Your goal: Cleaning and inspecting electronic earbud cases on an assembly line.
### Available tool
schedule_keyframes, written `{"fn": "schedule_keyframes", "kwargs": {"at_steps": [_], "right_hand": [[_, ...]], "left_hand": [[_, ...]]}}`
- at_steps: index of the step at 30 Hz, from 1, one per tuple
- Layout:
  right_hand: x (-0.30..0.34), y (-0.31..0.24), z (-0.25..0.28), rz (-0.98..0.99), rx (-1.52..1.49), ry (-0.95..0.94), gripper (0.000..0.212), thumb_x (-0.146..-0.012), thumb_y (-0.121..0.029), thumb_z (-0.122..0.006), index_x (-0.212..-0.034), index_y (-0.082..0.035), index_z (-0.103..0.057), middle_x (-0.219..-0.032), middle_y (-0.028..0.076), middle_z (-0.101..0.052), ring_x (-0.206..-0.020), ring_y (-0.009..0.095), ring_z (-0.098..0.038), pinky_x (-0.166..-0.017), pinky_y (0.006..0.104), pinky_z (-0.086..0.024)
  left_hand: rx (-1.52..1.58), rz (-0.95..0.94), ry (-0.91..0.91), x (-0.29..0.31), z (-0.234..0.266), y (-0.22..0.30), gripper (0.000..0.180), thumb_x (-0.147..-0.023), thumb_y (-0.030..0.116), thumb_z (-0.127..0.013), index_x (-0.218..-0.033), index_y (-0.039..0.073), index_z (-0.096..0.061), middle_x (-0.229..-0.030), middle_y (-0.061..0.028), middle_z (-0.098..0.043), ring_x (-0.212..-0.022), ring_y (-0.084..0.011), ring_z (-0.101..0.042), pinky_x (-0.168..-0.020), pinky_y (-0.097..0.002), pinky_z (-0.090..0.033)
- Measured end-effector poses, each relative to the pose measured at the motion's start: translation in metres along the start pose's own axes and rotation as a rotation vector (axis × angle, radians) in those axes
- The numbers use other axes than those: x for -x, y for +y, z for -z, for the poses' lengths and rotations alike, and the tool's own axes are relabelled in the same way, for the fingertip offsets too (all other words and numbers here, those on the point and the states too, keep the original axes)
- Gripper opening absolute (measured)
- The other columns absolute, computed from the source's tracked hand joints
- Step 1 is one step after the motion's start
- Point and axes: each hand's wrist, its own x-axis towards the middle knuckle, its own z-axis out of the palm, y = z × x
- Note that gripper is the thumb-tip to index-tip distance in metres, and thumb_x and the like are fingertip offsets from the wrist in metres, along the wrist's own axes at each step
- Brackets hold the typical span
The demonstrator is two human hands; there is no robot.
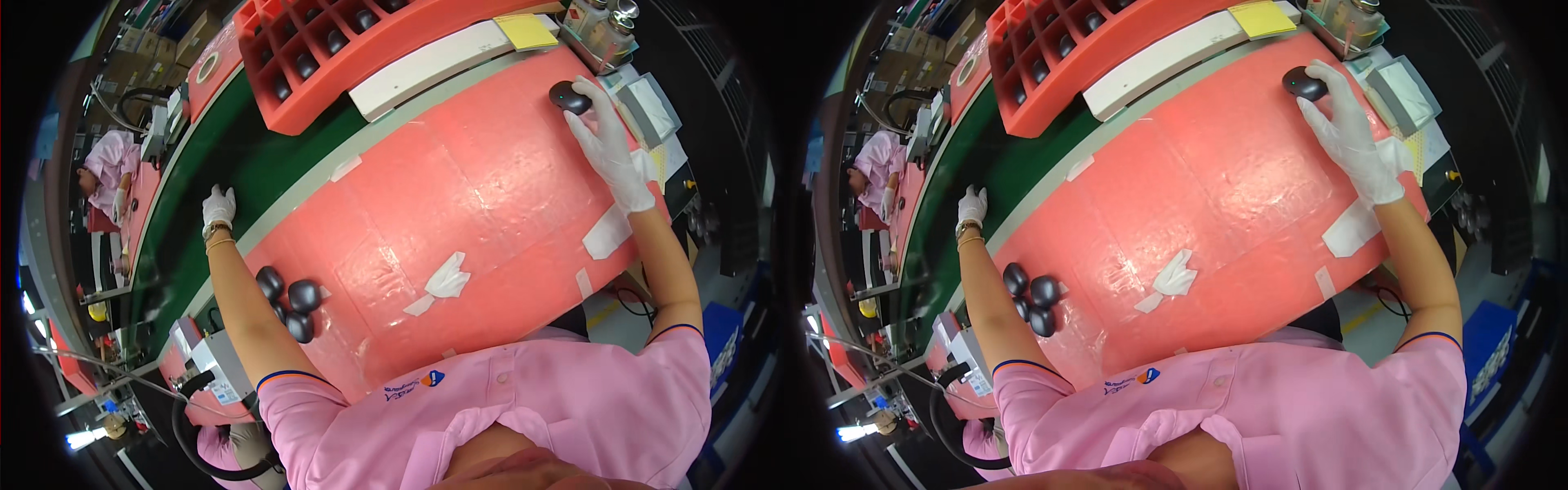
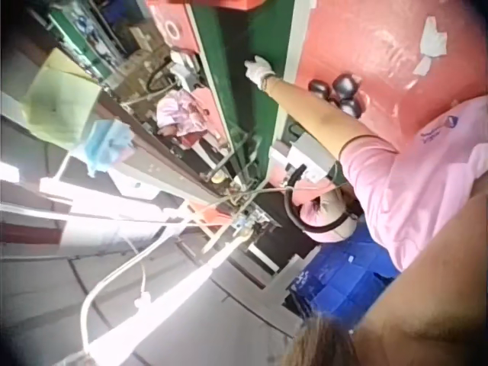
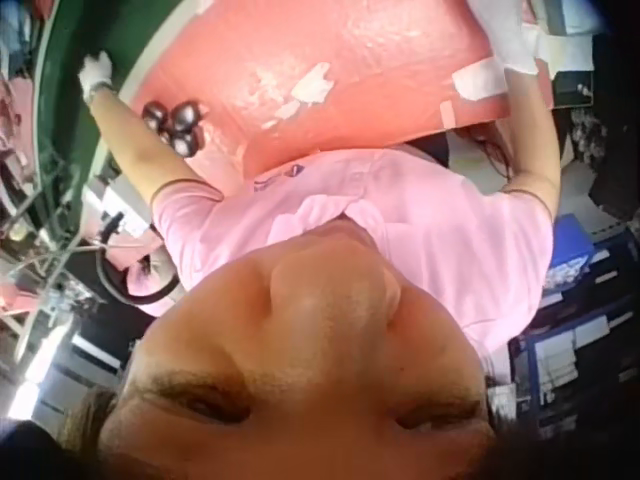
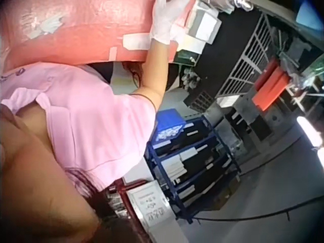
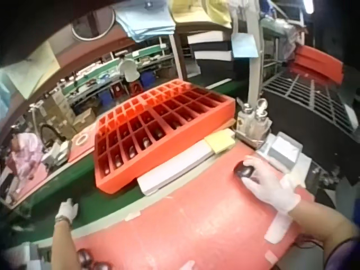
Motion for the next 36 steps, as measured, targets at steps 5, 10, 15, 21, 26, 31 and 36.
{"fn": "schedule_keyframes", "kwargs": {"at_steps": [5, 10, 15, 21, 26, 31, 36], "right_hand": [[-0.006, 0.003, 0.018, 0.217, 0.503, 0.014, 0.035, -0.087, -0.003, -0.059, -0.121, -0.002, -0.05, -0.131, 0.014, -0.05, -0.122, 0.027, -0.048, -0.102, 0.0338, -0.038], [0.058, -0.102, -0.023, -0.234, -0.45, -0.458, 0.033, -0.098, -0.022, -0.045, -0.125, -0.003, -0.048, -0.12, 0.011, -0.056, -0.105, 0.021, -0.057, -0.09, 0.0316, -0.045], [0.164, -0.181, -0.066, -0.546, -0.953, -0.996, 0.047, -0.101, -0.035, -0.034, -0.133, -0.002, -0.042, -0.125, 0.011, -0.051, -0.114, 0.019, -0.05, -0.097, 0.0348, -0.04], [0.151, -0.167, -0.045, -0.063, -0.75, -0.417, 0.037, -0.097, -0.022, -0.042, -0.124, 0.002, -0.05, -0.122, 0.01, -0.052, -0.115, 0.018, -0.049, -0.097, 0.0324, -0.038], [0.178, -0.175, -0.04, 0.153, -0.328, -0.098, 0.034, -0.094, -0.02, -0.05, -0.119, 0.004, -0.054, -0.116, 0.013, -0.055, -0.109, 0.021, -0.052, -0.095, 0.0319, -0.04], [0.235, -0.152, -0.046, 0.108, -0.469, -0.795, 0.045, -0.089, -0.015, -0.058, -0.128, 0.001, -0.044, -0.12, 0.012, -0.05, -0.108, 0.02, -0.049, -0.096, 0.0314, -0.039], [0.244, -0.155, -0.044, 0.07, -0.426, -0.778, 0.037, -0.092, -0.026, -0.05, -0.118, 0.0, -0.05, -0.107, 0.008, -0.052, -0.095, 0.017, -0.052, -0.087, 0.0294, -0.041]], "left_hand": [[1.111, 0.127, 0.761, 0.122, 0.107, 0.074, 0.041, -0.09, 0.041, -0.058, -0.095, 0.0, -0.055, -0.074, -0.0053, -0.056, -0.063, -0.0139, -0.056, -0.053, -0.0269, -0.045], [0.64, -0.637, 0.627, 0.357, 0.12, 0.173, 0.06, -0.061, 0.027, -0.082, -0.108, 0.01, -0.047, -0.095, -0.0132, -0.051, -0.078, -0.0274, -0.055, -0.068, -0.0383, -0.047], [0.834, -0.642, 0.635, 0.468, 0.067, 0.232, 0.078, -0.066, 0.057, -0.073, -0.119, 0.009, -0.043, -0.116, -0.0132, -0.048, -0.111, -0.0333, -0.047, -0.097, -0.05, -0.033], [0.835, -0.551, 0.364, 0.529, 0.032, 0.19, 0.08, -0.072, 0.053, -0.069, -0.129, 0.005, -0.038, -0.123, -0.0186, -0.044, -0.113, -0.0354, -0.047, -0.094, -0.0436, -0.04], [0.604, -0.621, 0.293, 0.544, 0.037, 0.179, 0.041, -0.083, 0.036, -0.064, -0.106, 0.005, -0.051, -0.083, -0.0093, -0.056, -0.071, -0.0264, -0.057, -0.064, -0.0363, -0.048], [1.218, -0.563, -0.446, 0.546, 0.049, 0.183, 0.063, -0.09, 0.041, -0.059, -0.125, -0.003, -0.031, -0.077, -0.0144, -0.058, -0.068, -0.0307, -0.061, -0.061, -0.0359, -0.047], [1.546, -0.416, -0.506, 0.562, 0.045, 0.188, 0.053, -0.089, 0.039, -0.061, -0.11, -0.006, -0.04, -0.07, -0.0125, -0.061, -0.061, -0.0211, -0.064, -0.056, -0.0316, -0.05]]}}
